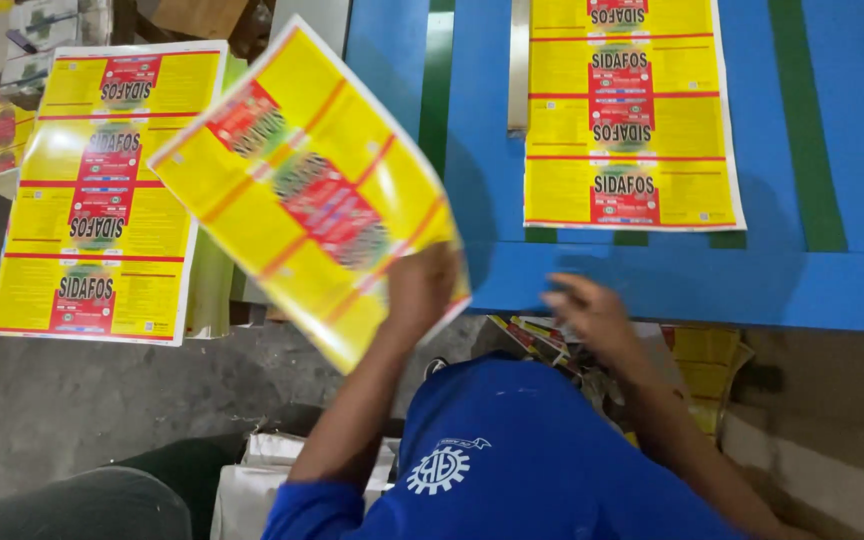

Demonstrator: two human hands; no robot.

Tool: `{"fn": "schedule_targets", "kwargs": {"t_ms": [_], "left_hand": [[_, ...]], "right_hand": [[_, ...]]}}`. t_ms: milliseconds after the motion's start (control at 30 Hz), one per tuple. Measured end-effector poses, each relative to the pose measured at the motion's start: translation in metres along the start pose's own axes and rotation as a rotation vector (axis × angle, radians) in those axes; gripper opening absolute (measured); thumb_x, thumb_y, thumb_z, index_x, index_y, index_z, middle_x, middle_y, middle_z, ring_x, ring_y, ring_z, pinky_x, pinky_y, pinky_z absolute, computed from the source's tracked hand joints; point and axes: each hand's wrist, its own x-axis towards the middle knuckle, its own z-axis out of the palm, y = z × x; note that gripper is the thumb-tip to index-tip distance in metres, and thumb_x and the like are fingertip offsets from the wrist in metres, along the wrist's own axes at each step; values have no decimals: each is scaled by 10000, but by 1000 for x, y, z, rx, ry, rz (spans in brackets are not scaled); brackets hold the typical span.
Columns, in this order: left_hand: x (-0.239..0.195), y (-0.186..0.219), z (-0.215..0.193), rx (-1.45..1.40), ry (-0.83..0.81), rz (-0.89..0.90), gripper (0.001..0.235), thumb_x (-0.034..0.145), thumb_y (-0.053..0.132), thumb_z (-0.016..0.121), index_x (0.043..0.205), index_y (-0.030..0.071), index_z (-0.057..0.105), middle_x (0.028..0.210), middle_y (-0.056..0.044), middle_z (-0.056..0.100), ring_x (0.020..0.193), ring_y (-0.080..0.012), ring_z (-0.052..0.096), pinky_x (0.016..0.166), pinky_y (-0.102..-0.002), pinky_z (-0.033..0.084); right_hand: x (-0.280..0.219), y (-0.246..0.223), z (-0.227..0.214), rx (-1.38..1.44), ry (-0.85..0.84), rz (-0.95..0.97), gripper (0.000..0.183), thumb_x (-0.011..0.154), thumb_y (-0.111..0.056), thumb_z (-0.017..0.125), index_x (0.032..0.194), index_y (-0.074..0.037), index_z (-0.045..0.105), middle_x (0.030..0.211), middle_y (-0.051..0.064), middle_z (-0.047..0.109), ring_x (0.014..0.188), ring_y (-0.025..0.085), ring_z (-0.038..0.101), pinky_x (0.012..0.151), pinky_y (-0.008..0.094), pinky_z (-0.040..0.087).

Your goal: The person repeatedly picks up stacks of yellow printed sheets labeled 'SIDAFOS' from a blue machine surface and transfers them to a pile on the left. The task involves rapid hand movements to separate and move the sheets, with the camera shaking significantly during the process.

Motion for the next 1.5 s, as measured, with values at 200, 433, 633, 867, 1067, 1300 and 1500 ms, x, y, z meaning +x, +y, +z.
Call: {"fn": "schedule_targets", "kwargs": {"t_ms": [200, 433, 633, 867, 1067, 1300, 1500], "left_hand": [[20, 82, 40, -17, -246, 14, 256, 972, 300, 689, 1026, 52, 719, 798, -226, 719, 746, -413, 708, 660, -523, 536], [-1, -34, -70, 40, -128, -428, 482, 885, 215, 738, 1334, 57, 663, 1108, -215, 741, 1011, -390, 726, 829, -460, 574], [-66, -170, -193, 1072, 247, -347, 681, 898, 387, 770, 1333, -103, 586, 1307, -283, 645, 1207, -441, 629, 941, -513, 495], [-101, -197, -233, 1223, 41, -512, 442, 1062, 410, 617, 1058, -29, 667, 1079, -229, 712, 952, -371, 714, 759, -484, 574], [-85, -191, -277, 1420, -24, -376, 308, 1091, 229, 607, 812, 122, 683, 725, -85, 708, 662, -252, 713, 621, -385, 560], [-51, -108, -253, 1042, 126, -196, 295, 1099, 267, 740, 862, 93, 713, 793, -126, 718, 702, -286, 701, 676, -413, 535], [-37, -76, -177, 768, 157, -268, 274, 1031, 277, 763, 852, 76, 712, 798, -159, 707, 689, -359, 693, 631, -463, 528]], "right_hand": [[43, 53, 55, -123, 42, -650, 511, 1005, -253, 665, 1426, 17, 562, 1149, 169, 721, 1010, 175, 690, 800, 328, 538], [26, 136, -20, 416, 164, 15, 177, 1049, -199, 636, 1073, -29, 679, 807, 57, 697, 621, 130, 608, 522, 295, 475], [-28, 159, -88, 712, 464, -113, 105, 1065, -144, 596, 1160, -109, 626, 868, 12, 681, 654, 114, 628, 510, 261, 467], [-85, 149, -119, 686, 587, -38, 139, 1098, -109, 610, 1230, -66, 608, 955, 55, 682, 747, 149, 633, 612, 283, 469], [-87, 193, -117, 642, 593, 46, 140, 1101, -123, 618, 1223, -53, 613, 947, 74, 689, 748, 160, 649, 603, 288, 480], [-72, 191, -92, 671, 588, 27, 169, 1082, -122, 615, 1243, -69, 611, 929, 53, 703, 680, 160, 652, 561, 287, 478], [-17, 186, -88, 628, 553, -93, 185, 1100, -130, 615, 1264, -45, 607, 960, 57, 691, 681, 149, 639, 543, 278, 473]]}}
